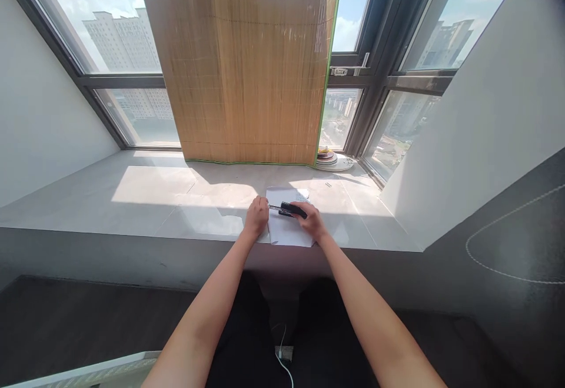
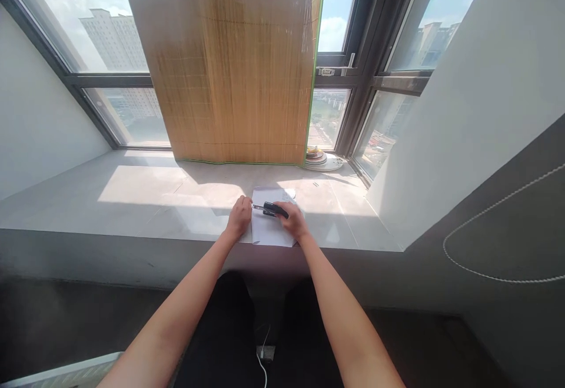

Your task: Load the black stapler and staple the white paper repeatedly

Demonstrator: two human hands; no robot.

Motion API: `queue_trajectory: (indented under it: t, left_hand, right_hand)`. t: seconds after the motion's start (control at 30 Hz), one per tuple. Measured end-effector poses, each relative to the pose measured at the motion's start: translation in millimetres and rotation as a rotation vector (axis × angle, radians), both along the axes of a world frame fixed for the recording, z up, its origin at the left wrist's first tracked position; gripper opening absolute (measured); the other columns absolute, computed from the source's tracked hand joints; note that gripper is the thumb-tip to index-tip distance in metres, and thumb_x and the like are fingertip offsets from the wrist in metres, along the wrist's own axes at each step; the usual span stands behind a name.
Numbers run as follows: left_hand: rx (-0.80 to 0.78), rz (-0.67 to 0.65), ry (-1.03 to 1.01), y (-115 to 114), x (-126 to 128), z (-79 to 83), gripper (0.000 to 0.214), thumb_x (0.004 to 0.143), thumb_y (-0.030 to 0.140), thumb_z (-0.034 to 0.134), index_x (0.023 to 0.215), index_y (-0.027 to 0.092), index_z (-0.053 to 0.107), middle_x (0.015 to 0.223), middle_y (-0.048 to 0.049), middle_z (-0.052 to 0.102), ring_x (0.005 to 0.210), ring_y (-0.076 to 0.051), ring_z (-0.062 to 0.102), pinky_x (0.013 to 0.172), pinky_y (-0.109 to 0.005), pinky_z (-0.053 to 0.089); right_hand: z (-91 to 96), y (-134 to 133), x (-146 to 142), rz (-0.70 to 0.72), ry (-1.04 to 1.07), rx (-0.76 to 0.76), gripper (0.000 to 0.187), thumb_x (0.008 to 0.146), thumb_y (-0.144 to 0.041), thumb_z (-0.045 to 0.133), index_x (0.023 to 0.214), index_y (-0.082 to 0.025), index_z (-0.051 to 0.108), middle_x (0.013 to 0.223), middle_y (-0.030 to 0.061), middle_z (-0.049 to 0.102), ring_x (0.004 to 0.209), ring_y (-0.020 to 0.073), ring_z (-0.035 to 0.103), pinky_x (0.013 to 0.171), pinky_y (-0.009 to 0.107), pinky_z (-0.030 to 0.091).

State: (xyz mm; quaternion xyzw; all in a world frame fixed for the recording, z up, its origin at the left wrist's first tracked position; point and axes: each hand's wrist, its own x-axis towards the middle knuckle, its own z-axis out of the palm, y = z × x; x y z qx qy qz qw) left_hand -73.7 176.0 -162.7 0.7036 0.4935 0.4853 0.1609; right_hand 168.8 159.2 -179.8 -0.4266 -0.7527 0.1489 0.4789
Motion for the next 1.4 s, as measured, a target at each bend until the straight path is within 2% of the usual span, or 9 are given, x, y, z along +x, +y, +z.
queue_trajectory:
  t: [0.13, 0.23, 0.33, 0.4, 0.57, 0.8, 0.97, 1.03, 1.4]
  left_hand:
    - [0.08, -0.06, 0.162, -2, -2, 0.1, 0.019, 0.097, 0.008, 0.061, 0.104, 0.024, 0.068, 0.109, -0.0144, 0.066, 0.105, -0.032, 0.062, 0.101, -0.044, 0.043]
    - [0.148, -0.097, 0.149, 0, -4, -3.6, 0.021, 0.098, 0.009, 0.065, 0.111, 0.024, 0.07, 0.107, -0.0139, 0.07, 0.101, -0.032, 0.066, 0.1, -0.043, 0.044]
    - [0.182, -0.135, 0.068, 3, -5, -7.1, 0.021, 0.096, 0.008, 0.068, 0.107, 0.026, 0.071, 0.101, -0.0107, 0.072, 0.095, -0.03, 0.067, 0.097, -0.042, 0.044]
    - [0.15, -0.19, 0.037, 4, -4, -7.9, 0.023, 0.093, 0.004, 0.07, 0.101, 0.026, 0.073, 0.099, -0.0094, 0.072, 0.095, -0.029, 0.067, 0.097, -0.04, 0.044]
    - [0.106, -0.283, 0.072, 2, -3, -5.7, 0.03, 0.086, -0.002, 0.07, 0.093, 0.027, 0.074, 0.101, -0.0082, 0.073, 0.097, -0.028, 0.065, 0.094, -0.038, 0.043]
    - [-0.039, -0.276, 0.105, -1, -2, 2.2, 0.027, 0.085, -0.003, 0.073, 0.089, 0.024, 0.073, 0.1, -0.0088, 0.071, 0.102, -0.028, 0.064, 0.099, -0.04, 0.044]
    - [-0.033, -0.214, 0.456, -4, -4, 4.6, 0.018, 0.1, 0.008, 0.063, 0.108, 0.022, 0.072, 0.115, -0.0093, 0.074, 0.114, -0.027, 0.064, 0.1, -0.042, 0.048]
    - [-0.006, -0.205, 0.527, -4, -5, 3.3, 0.018, 0.102, 0.011, 0.062, 0.113, 0.021, 0.072, 0.12, -0.0095, 0.075, 0.116, -0.027, 0.065, 0.1, -0.041, 0.049]
    - [0.012, -0.137, 0.556, -1, -6, 0.0, 0.02, 0.103, 0.017, 0.066, 0.115, 0.023, 0.08, 0.12, -0.0082, 0.08, 0.117, -0.028, 0.068, 0.097, -0.042, 0.05]
  right_hand:
    - [5.7, -3, 1, -0.06, -0.007, 0.017, 0.037, 0.086, -0.021, 0.072, 0.122, -0.028, 0.08, 0.108, 0.008, 0.079, 0.105, 0.029, 0.074, 0.097, 0.049, 0.064]
    - [6.8, -3, 2, -0.078, 0.007, -0.013, 0.036, 0.084, -0.019, 0.074, 0.119, -0.027, 0.081, 0.103, 0.0075, 0.076, 0.1, 0.0274, 0.072, 0.095, 0.046, 0.064]
    - [5.2, -2, 3, -0.051, 0.027, -0.009, 0.036, 0.084, -0.018, 0.073, 0.119, -0.025, 0.082, 0.103, 0.008, 0.075, 0.099, 0.0266, 0.071, 0.093, 0.045, 0.063]
    - [3.6, -2, 4, -0.033, 0.032, 0.0, 0.036, 0.085, -0.018, 0.072, 0.119, -0.025, 0.082, 0.103, 0.0082, 0.075, 0.1, 0.0267, 0.07, 0.093, 0.045, 0.063]
    - [0.4, -2, 5, 0.001, 0.041, 0.007, 0.033, 0.088, -0.021, 0.073, 0.12, -0.023, 0.081, 0.105, 0.0089, 0.076, 0.104, 0.0285, 0.07, 0.096, 0.048, 0.062]
    - [-3.5, 2, 5, 0.015, 0.042, 0.042, 0.029, 0.092, -0.028, 0.072, 0.119, -0.024, 0.081, 0.104, 0.0089, 0.077, 0.102, 0.0285, 0.07, 0.095, 0.05, 0.062]
    - [-5.4, 4, 5, 0.031, 0.058, 0.048, 0.027, 0.093, -0.027, 0.073, 0.119, -0.026, 0.081, 0.104, 0.0085, 0.077, 0.101, 0.0285, 0.072, 0.095, 0.05, 0.064]
    - [-5.5, 4, 5, 0.035, 0.062, 0.043, 0.026, 0.093, -0.028, 0.075, 0.119, -0.026, 0.08, 0.105, 0.0088, 0.078, 0.102, 0.0293, 0.072, 0.096, 0.051, 0.064]
    - [-0.9, 2, 4, -0.016, 0.062, -0.007, 0.036, 0.085, -0.016, 0.074, 0.118, -0.027, 0.082, 0.11, 0.0081, 0.079, 0.109, 0.0307, 0.071, 0.103, 0.051, 0.06]
